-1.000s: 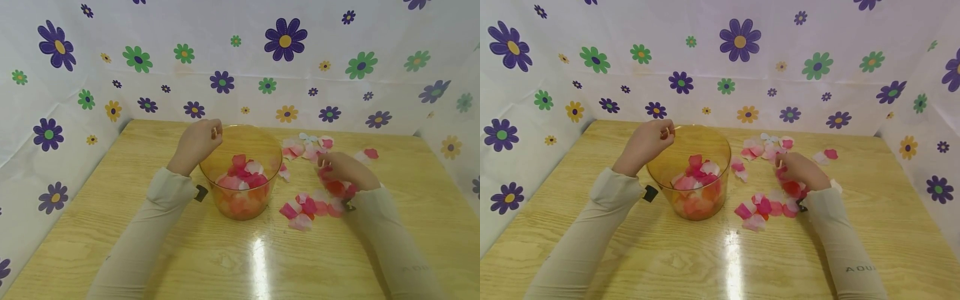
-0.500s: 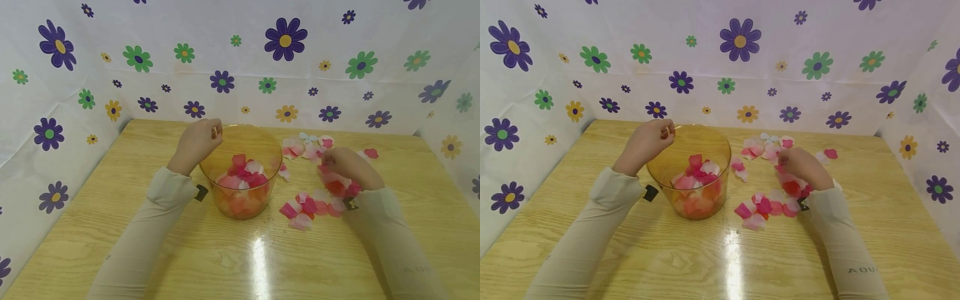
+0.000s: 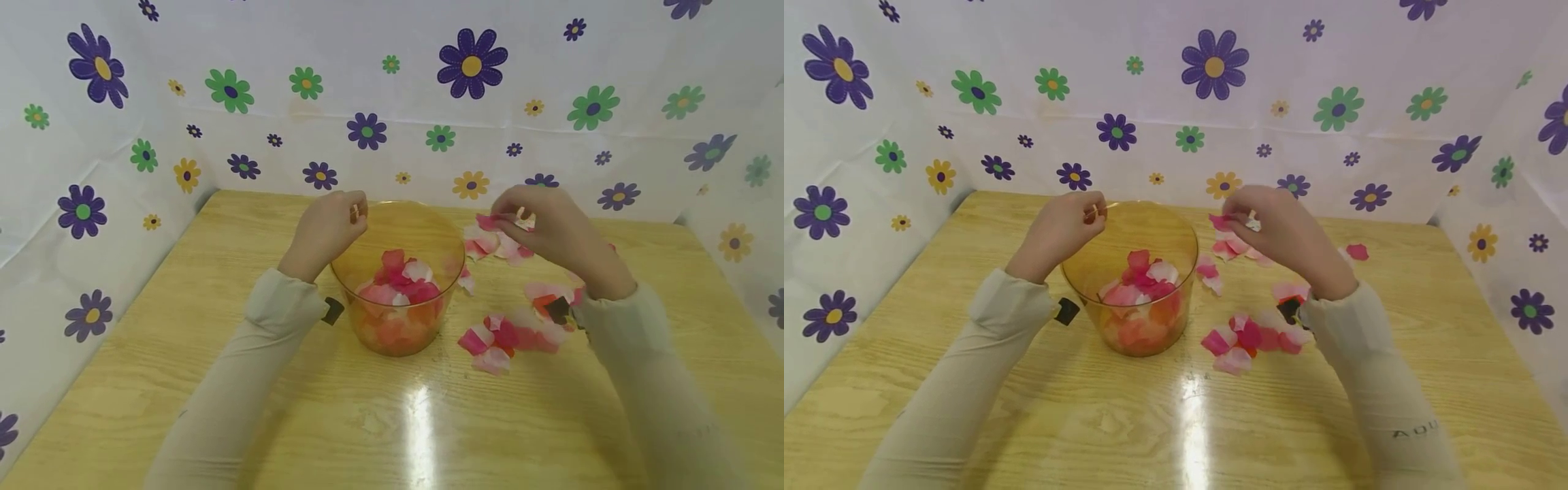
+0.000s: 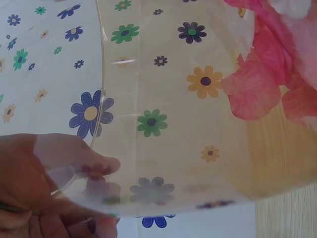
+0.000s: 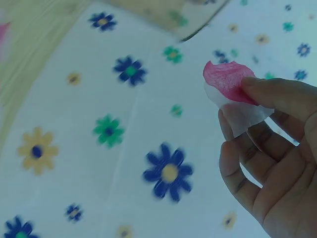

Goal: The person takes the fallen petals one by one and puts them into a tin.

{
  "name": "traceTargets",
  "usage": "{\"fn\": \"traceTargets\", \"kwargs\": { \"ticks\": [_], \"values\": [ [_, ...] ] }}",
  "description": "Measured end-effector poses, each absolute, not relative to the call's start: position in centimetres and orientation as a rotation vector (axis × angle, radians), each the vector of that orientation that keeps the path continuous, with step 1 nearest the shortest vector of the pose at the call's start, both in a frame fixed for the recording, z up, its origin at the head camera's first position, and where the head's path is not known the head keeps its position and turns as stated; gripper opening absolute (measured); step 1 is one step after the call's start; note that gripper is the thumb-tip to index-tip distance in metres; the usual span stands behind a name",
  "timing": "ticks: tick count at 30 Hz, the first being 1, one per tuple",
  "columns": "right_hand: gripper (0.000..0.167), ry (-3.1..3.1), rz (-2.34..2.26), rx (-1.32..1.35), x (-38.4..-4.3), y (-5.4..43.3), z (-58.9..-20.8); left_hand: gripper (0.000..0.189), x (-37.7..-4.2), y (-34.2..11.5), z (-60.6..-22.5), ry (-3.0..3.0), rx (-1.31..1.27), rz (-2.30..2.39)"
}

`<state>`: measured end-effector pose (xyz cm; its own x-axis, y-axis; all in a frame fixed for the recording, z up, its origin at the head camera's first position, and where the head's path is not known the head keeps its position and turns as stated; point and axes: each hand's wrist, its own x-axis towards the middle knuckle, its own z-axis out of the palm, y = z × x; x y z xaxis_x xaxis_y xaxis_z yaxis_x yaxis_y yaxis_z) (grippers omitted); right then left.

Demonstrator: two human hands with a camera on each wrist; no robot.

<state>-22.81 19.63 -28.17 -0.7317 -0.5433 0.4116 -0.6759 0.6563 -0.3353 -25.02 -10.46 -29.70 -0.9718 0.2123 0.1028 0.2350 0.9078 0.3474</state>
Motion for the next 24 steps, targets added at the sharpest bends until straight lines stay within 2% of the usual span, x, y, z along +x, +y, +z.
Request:
{"fn": "traceTargets", "kwargs": {
  "ticks": [5,13,19,24],
  "values": [
    [0.009,-2.626,0.706,1.204,-22.8,15.8,-26.3,0.013,-25.1,-10.4,-29.6,-3.000,-0.356,-0.573],
    [0.008,-2.743,0.607,1.364,-23.0,11.8,-27.5,0.013,-25.2,-10.3,-29.9,-3.003,-0.359,-0.577],
    [0.008,-2.728,0.596,1.367,-23.0,12.1,-27.8,0.013,-25.1,-10.3,-29.8,-3.009,-0.358,-0.583],
    [0.010,-2.678,0.643,1.253,-23.3,14.6,-27.1,0.013,-25.0,-10.5,-29.6,-3.012,-0.346,-0.590]
  ]
}}
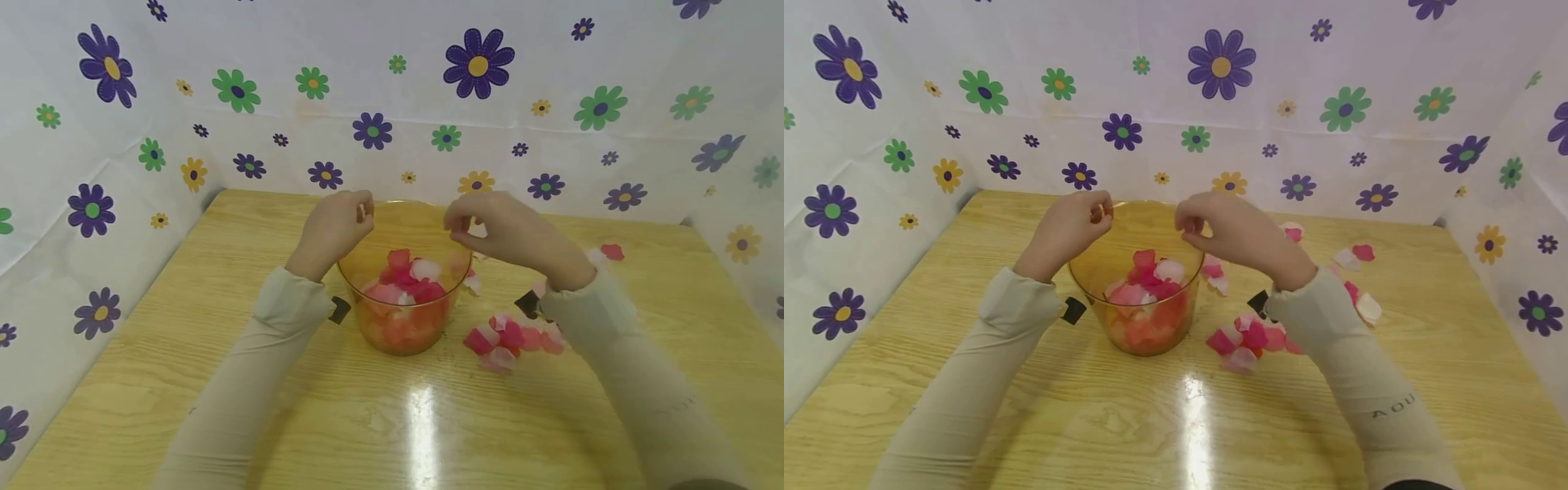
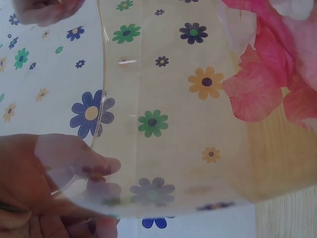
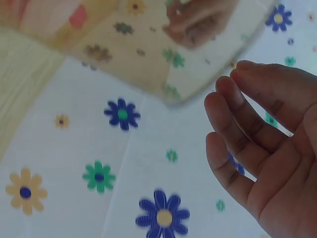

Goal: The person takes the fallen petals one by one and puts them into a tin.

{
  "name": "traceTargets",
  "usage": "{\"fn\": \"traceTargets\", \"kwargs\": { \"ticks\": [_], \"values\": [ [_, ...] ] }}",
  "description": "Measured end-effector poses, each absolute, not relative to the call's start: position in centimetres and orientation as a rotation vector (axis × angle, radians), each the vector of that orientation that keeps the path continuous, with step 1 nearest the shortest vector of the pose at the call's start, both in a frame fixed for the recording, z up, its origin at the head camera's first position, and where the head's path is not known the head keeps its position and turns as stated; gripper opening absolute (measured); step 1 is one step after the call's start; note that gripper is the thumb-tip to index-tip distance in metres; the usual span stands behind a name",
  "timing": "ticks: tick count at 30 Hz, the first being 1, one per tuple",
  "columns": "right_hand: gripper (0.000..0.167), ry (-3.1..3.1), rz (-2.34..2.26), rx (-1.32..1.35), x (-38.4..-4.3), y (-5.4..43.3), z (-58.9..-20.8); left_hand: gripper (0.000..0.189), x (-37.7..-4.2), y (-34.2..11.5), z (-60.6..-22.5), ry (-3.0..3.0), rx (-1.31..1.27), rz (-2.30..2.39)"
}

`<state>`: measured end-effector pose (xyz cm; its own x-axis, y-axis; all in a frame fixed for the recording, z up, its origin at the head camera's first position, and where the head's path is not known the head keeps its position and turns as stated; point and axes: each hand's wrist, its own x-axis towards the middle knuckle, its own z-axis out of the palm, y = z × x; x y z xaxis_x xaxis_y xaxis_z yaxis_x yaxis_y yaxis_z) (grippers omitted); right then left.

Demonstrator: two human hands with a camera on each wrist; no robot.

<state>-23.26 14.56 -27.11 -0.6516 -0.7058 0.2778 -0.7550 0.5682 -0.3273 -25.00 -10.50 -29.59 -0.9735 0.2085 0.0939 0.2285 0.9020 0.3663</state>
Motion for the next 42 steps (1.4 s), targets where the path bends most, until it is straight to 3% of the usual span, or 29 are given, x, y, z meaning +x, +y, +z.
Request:
{"fn": "traceTargets", "kwargs": {
  "ticks": [7,14,23,33,42],
  "values": [
    [0.009,-2.774,0.669,0.925,-24.6,20.0,-27.3,0.014,-24.8,-10.4,-29.2,-3.023,-0.340,-0.590],
    [0.013,-3.032,0.667,0.681,-27.8,24.2,-31.6,0.012,-24.8,-10.4,-29.4,-3.015,-0.337,-0.578],
    [0.032,-3.251,0.668,0.612,-31.2,25.1,-37.0,0.011,-24.9,-10.5,-29.4,-3.014,-0.331,-0.564],
    [0.025,-3.304,0.493,0.724,-33.9,24.4,-40.1,0.012,-25.0,-10.4,-29.7,-3.028,-0.337,-0.560],
    [0.015,-3.393,0.456,0.748,-33.5,24.5,-38.8,0.011,-25.0,-10.5,-29.6,-3.021,-0.324,-0.575]
  ]
}}
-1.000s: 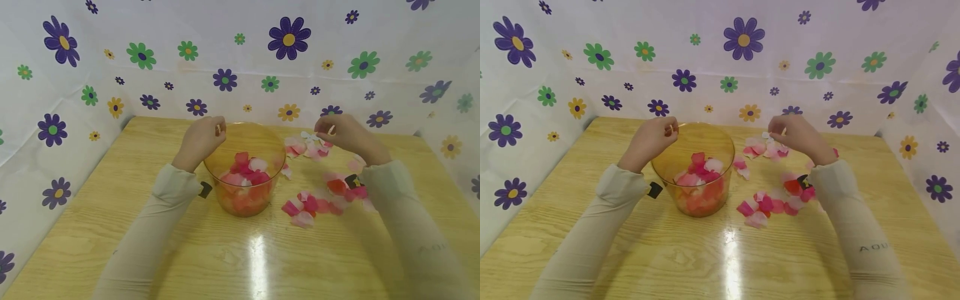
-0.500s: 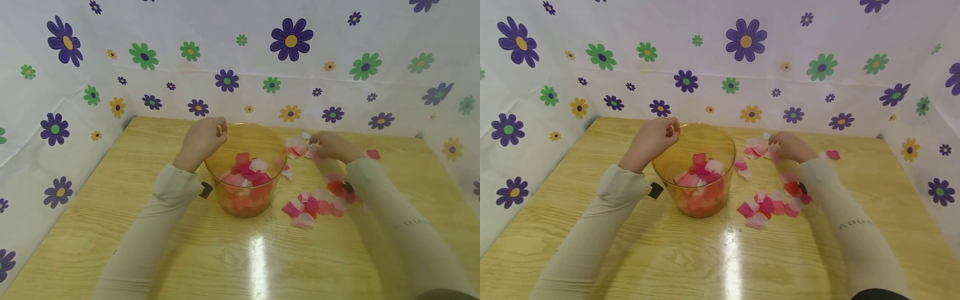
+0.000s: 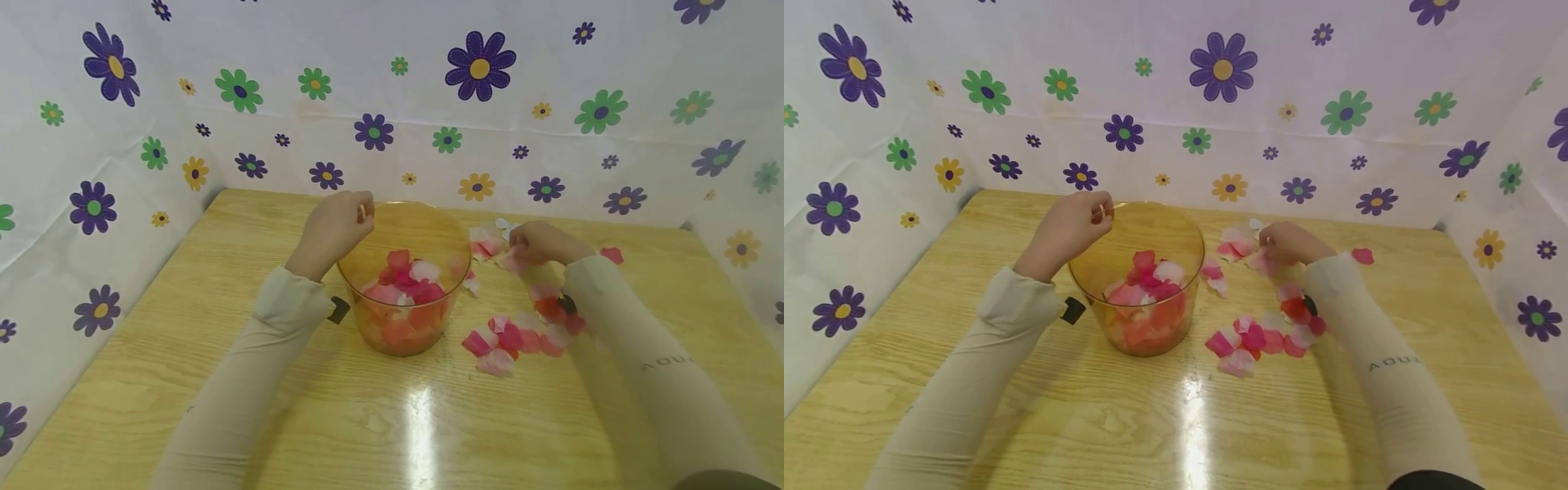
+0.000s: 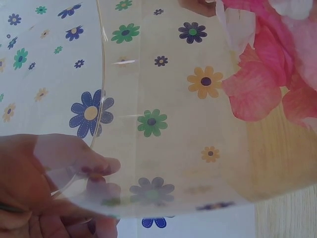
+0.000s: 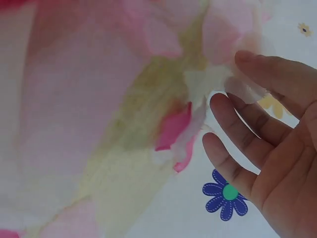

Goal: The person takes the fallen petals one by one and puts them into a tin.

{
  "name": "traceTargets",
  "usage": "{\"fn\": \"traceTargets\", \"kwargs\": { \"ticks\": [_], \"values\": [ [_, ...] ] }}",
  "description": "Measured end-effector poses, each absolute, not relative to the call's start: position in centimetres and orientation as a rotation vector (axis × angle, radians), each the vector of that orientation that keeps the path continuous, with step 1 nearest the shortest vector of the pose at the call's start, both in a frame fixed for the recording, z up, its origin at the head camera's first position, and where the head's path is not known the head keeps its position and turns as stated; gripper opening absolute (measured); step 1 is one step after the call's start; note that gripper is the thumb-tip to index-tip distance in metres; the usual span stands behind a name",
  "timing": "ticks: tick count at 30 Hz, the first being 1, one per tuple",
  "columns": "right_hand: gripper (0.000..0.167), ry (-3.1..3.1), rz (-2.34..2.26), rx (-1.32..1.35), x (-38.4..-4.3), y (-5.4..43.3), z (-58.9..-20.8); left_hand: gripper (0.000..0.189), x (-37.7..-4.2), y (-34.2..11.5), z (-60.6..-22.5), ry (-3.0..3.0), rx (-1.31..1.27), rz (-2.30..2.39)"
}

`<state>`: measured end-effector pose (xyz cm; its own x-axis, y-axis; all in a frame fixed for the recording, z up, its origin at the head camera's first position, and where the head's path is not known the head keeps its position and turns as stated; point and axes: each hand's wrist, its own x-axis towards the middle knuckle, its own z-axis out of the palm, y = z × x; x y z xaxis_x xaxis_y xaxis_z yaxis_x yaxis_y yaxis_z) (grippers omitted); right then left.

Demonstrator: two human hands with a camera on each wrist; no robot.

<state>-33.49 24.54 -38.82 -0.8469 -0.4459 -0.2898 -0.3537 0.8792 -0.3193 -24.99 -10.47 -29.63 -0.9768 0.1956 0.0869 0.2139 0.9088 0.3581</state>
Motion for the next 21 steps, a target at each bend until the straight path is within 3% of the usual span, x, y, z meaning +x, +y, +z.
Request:
{"fn": "traceTargets", "kwargs": {
  "ticks": [14,21],
  "values": [
    [0.010,2.802,-0.417,-0.703,-31.9,24.0,-36.1,0.012,-25.0,-10.5,-29.6,-3.027,-0.315,-0.579],
    [0.008,2.930,-0.491,-0.789,-30.5,22.7,-32.8,0.011,-24.9,-10.5,-29.6,-3.020,-0.312,-0.589]
  ]
}}
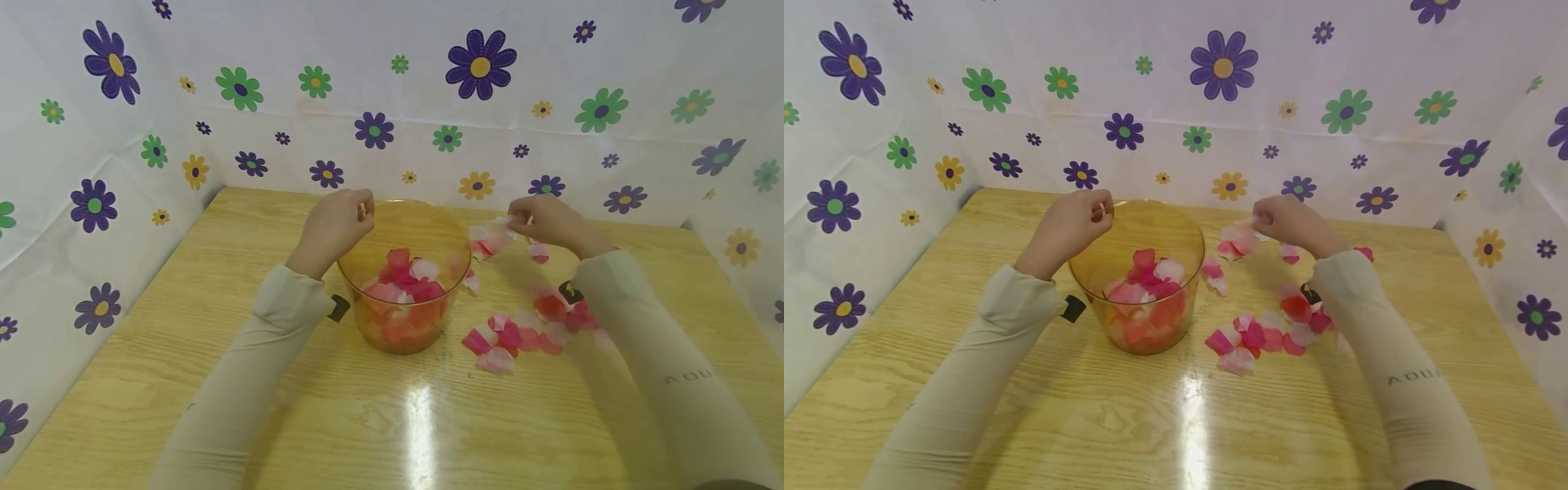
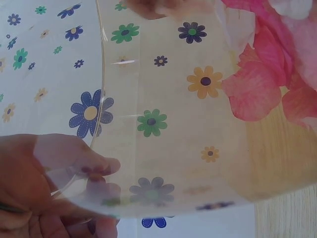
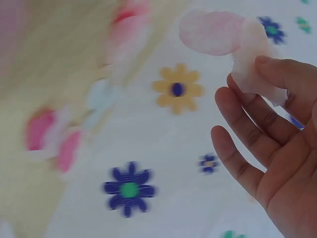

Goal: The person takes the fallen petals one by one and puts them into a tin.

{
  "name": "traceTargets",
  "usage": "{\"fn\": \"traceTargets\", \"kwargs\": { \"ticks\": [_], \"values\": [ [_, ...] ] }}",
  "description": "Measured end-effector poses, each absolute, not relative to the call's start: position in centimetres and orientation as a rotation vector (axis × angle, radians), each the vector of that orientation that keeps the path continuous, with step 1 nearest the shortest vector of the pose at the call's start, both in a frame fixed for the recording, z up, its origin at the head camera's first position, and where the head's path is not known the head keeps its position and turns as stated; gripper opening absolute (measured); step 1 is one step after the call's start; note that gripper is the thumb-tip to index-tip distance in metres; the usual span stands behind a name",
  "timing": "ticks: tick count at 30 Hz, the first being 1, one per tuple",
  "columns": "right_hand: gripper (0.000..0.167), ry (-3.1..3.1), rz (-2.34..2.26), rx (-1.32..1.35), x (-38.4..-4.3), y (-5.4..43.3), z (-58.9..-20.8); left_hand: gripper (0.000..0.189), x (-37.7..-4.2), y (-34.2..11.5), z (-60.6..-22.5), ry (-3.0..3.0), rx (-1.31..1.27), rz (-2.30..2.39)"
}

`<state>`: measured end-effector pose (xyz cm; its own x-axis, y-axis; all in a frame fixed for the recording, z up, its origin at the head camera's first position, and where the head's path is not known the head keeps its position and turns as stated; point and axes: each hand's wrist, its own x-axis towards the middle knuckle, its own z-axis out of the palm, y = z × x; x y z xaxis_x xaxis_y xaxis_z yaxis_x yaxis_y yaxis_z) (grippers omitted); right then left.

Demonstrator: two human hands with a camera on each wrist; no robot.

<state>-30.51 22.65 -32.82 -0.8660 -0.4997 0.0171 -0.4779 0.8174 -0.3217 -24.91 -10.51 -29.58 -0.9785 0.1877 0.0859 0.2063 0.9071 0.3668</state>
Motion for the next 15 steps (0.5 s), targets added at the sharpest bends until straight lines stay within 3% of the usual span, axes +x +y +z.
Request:
{"fn": "traceTargets", "kwargs": {
  "ticks": [15],
  "values": [
    [0.007,2.985,-0.682,-1.396,-25.0,15.8,-24.0,0.012,-25.0,-10.5,-29.5,-3.034,-0.315,-0.583]
  ]
}}
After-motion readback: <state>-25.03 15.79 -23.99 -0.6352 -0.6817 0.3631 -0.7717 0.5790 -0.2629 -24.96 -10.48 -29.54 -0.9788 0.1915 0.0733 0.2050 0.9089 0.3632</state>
